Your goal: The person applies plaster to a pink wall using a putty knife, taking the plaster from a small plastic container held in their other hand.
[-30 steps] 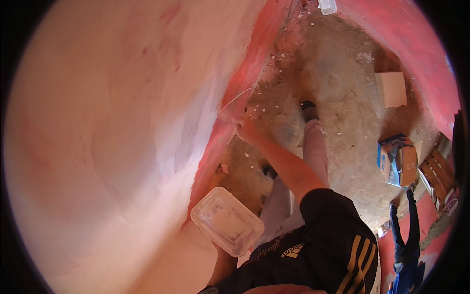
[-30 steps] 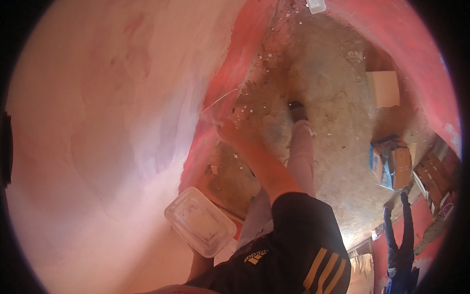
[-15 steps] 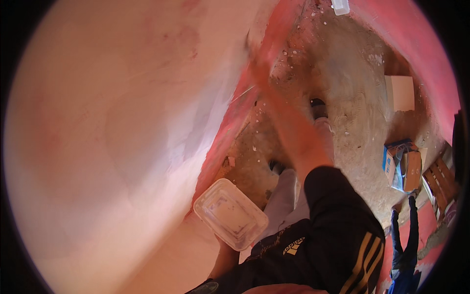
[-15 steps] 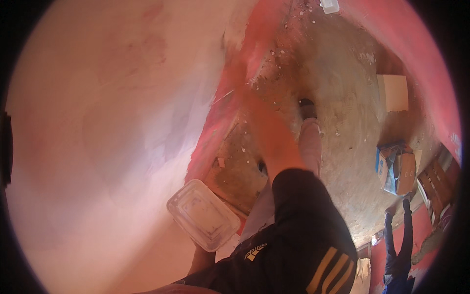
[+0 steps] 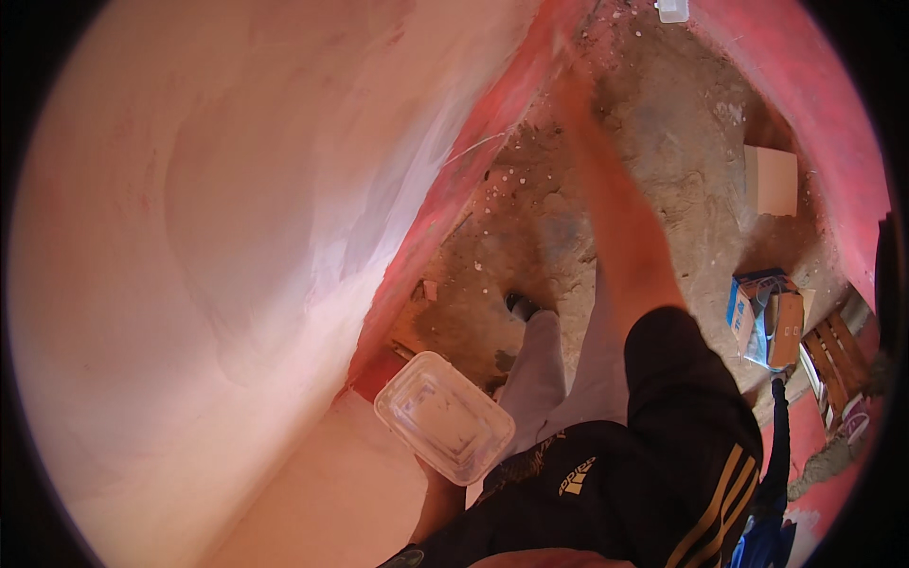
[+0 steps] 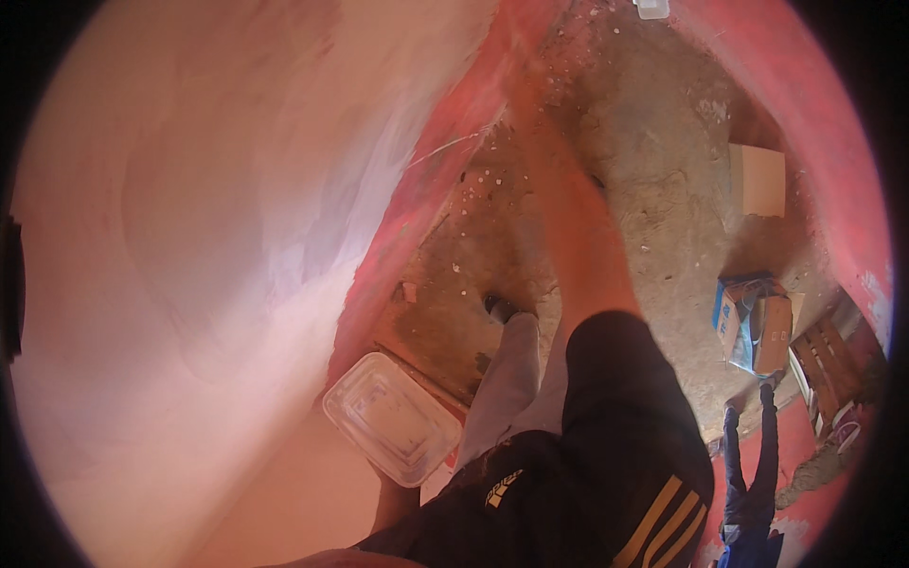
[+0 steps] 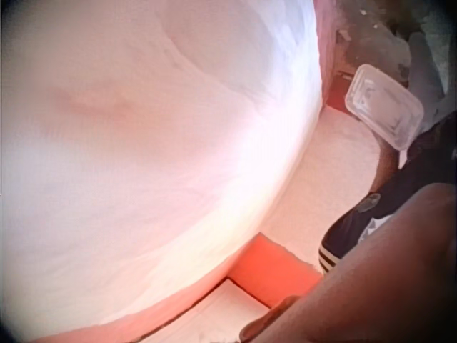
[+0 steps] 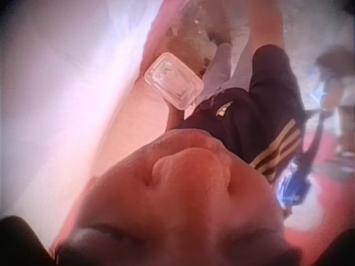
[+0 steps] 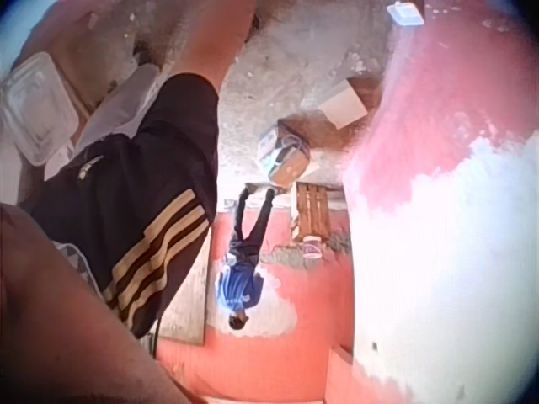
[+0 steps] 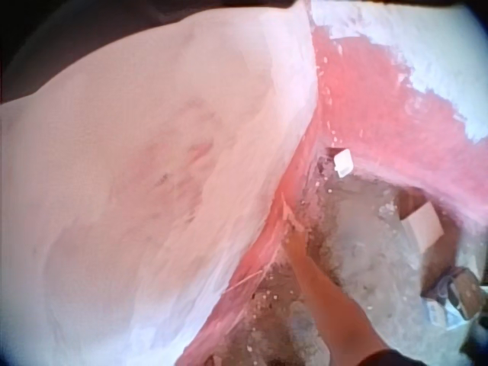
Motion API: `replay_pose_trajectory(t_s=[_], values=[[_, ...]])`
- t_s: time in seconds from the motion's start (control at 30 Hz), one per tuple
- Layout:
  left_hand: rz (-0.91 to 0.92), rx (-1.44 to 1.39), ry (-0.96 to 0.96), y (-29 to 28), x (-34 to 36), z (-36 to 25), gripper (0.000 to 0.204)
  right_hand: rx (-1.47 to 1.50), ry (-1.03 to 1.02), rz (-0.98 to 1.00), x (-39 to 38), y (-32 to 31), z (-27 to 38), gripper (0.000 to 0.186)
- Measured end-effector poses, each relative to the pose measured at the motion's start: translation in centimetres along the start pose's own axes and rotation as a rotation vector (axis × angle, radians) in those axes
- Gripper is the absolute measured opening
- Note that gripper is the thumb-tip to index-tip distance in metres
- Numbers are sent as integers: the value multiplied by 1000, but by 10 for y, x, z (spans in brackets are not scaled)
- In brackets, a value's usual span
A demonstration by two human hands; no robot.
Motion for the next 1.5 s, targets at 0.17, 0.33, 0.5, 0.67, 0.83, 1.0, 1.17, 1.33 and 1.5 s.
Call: replay_pose_trajectory(t_s=[0.17, 0.33, 0.5, 0.67, 0.83, 1.0, 1.17, 1.33, 1.5], values=[[136, 57, -72, -9, 31, -21, 57, -996, -79, 0, 124, -61, -103, 35], [88, 51, -30, 1, 17, -19, 56, -244, 137, 123, -90, 82, -21, 36], [98, 85, -31, 8, 19, -38, 56, -84, 387, 523, -299, 116, 1, 37], [119, 122, -31, 17, 24, -49, 56, -117, 209, 160, -202, 31, -50, 35], [124, 100, -36, 25, 24, -42, 55, -84, -39, -74, 15, -60, -16, 31], [144, 91, -45, 35, 31, -39, 55, -164, 70, -65, 70, -57, -11, 31], [150, 70, -33, 36, 26, -35, 55, -171, 155, 134, -88, 51, -7, 32], [208, 76, -4, 27, 26, -46, 54, -62, 411, 471, -287, 76, -4, 33], [311, 38, 56, 22, 22, -58, 54, 517, 616, 114, -397, 16, -42, 23]])
Point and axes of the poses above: each hand's wrist, its own x-axis towards the middle knuckle, its own y-axis out of the palm, z = x × y, the point moved 2 cm from there along x, towards the middle knuckle, and after that the axes turned 10 degrees about z, right-handed, at the moved point
